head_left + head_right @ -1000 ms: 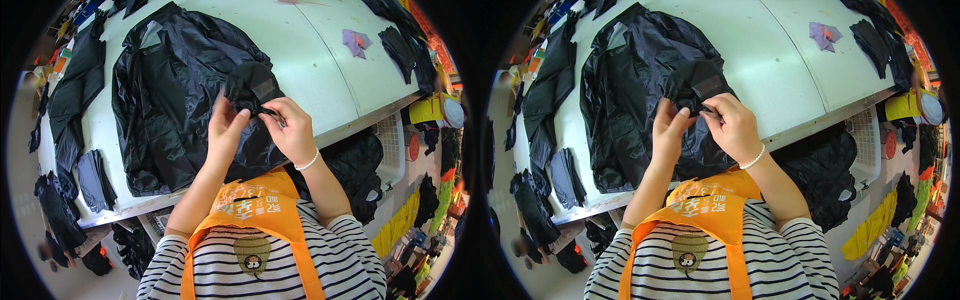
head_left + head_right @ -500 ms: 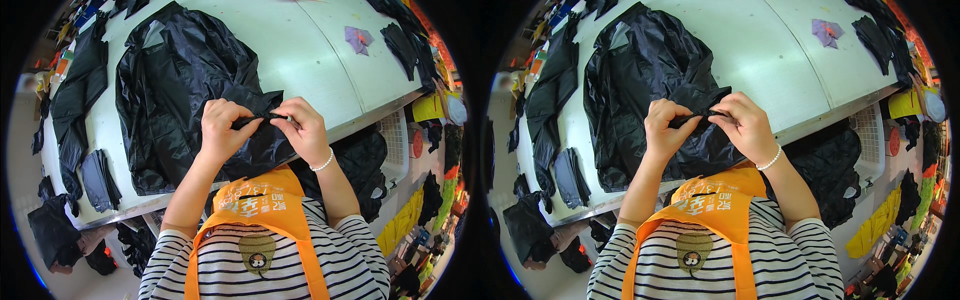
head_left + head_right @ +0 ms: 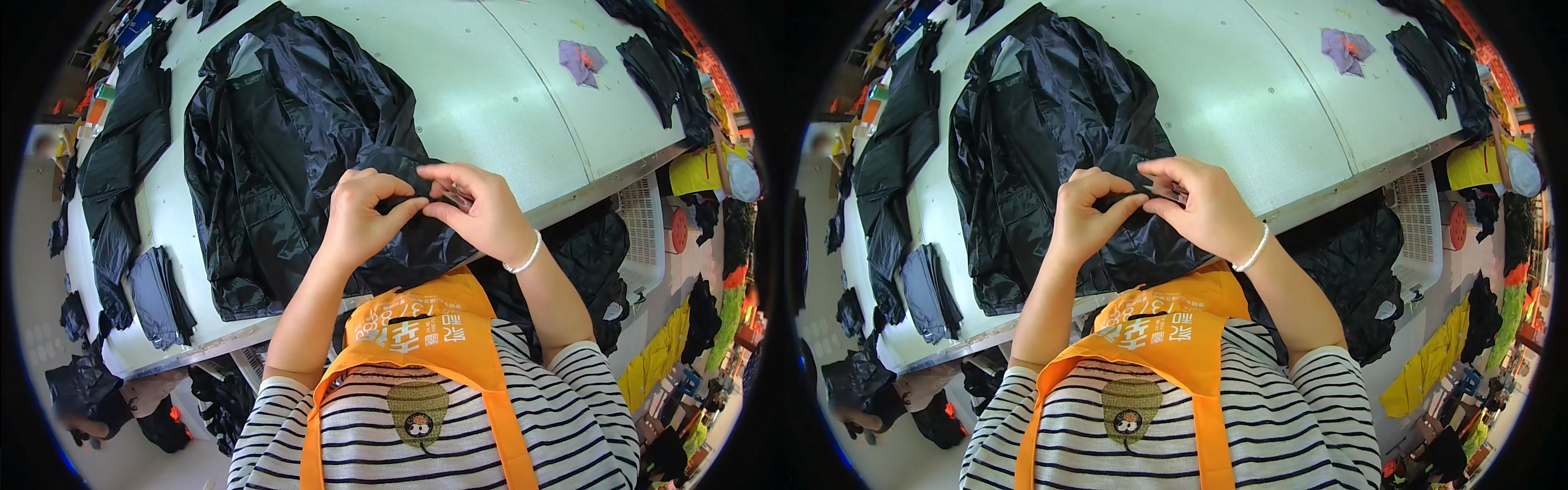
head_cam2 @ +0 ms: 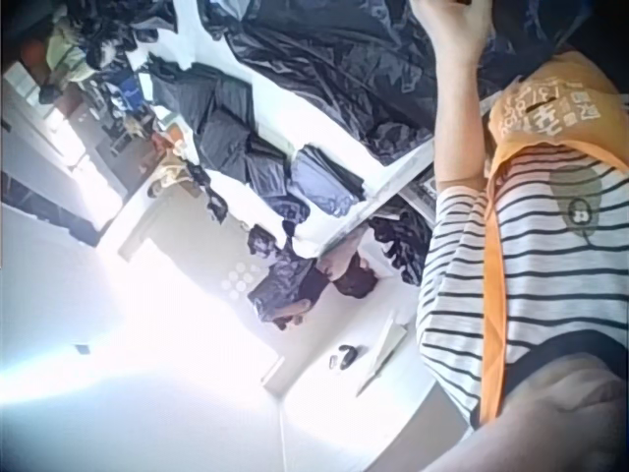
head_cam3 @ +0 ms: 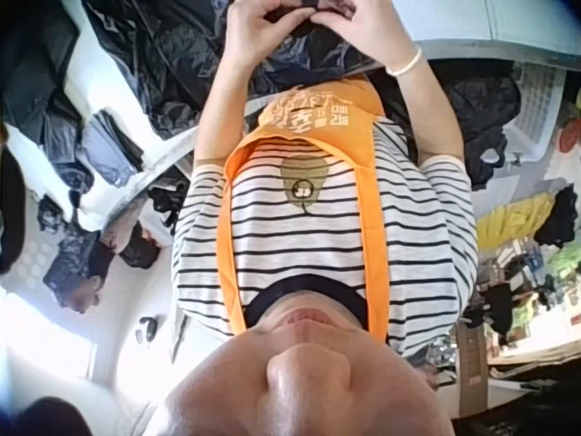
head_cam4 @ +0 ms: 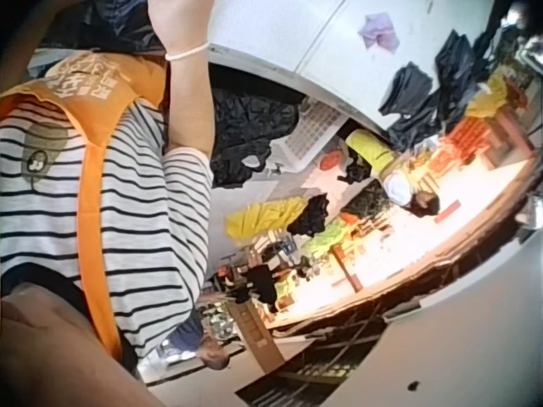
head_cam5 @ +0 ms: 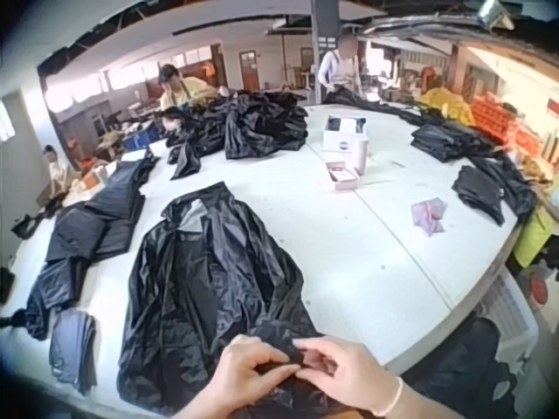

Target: The person folds a black jacket on a table, aligns the edges, and places it into a black plastic bag. The person then retrieves another black jacket from a basket and begins folding it in the same manner.

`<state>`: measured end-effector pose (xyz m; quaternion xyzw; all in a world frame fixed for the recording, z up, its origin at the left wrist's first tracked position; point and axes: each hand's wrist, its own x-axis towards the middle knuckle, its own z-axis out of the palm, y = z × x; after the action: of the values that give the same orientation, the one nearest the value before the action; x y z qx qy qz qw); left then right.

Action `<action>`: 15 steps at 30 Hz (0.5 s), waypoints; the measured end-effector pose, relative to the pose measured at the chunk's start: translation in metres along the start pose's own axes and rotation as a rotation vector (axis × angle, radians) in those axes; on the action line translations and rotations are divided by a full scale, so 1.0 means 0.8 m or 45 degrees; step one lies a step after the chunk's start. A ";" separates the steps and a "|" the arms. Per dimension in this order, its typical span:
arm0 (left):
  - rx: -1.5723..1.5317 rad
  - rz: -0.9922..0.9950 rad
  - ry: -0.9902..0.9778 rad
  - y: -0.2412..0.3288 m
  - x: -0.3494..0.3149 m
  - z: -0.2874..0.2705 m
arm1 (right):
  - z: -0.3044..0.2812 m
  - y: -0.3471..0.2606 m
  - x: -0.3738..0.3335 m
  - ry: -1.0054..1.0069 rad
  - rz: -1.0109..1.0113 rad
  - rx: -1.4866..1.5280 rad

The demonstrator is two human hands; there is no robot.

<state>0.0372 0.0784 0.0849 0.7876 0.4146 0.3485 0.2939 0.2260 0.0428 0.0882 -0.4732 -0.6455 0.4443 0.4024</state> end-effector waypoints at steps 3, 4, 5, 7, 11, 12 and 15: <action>-0.008 0.073 -0.129 -0.003 -0.002 -0.006 | -0.010 -0.008 0.005 -0.224 0.256 0.151; -0.024 0.078 -0.166 -0.003 -0.004 -0.007 | -0.014 -0.006 0.006 -0.307 0.315 0.149; -0.040 0.082 -0.202 -0.003 -0.005 -0.009 | -0.019 -0.004 0.008 -0.390 0.373 0.146; -0.089 0.107 -0.275 -0.008 -0.009 -0.008 | -0.015 0.012 0.005 -0.361 0.365 0.182; -0.160 -0.154 -0.287 -0.009 -0.017 -0.007 | -0.002 0.004 -0.001 -0.184 0.185 -0.028; -0.205 -0.260 -0.274 -0.010 -0.018 -0.007 | 0.002 0.005 -0.001 -0.106 0.151 -0.051; -0.189 -0.215 -0.255 -0.011 -0.016 -0.008 | 0.017 0.014 -0.003 0.074 0.094 0.098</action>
<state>0.0230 0.0723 0.0781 0.7567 0.4211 0.2718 0.4197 0.2168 0.0394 0.0733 -0.4936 -0.5980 0.4694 0.4224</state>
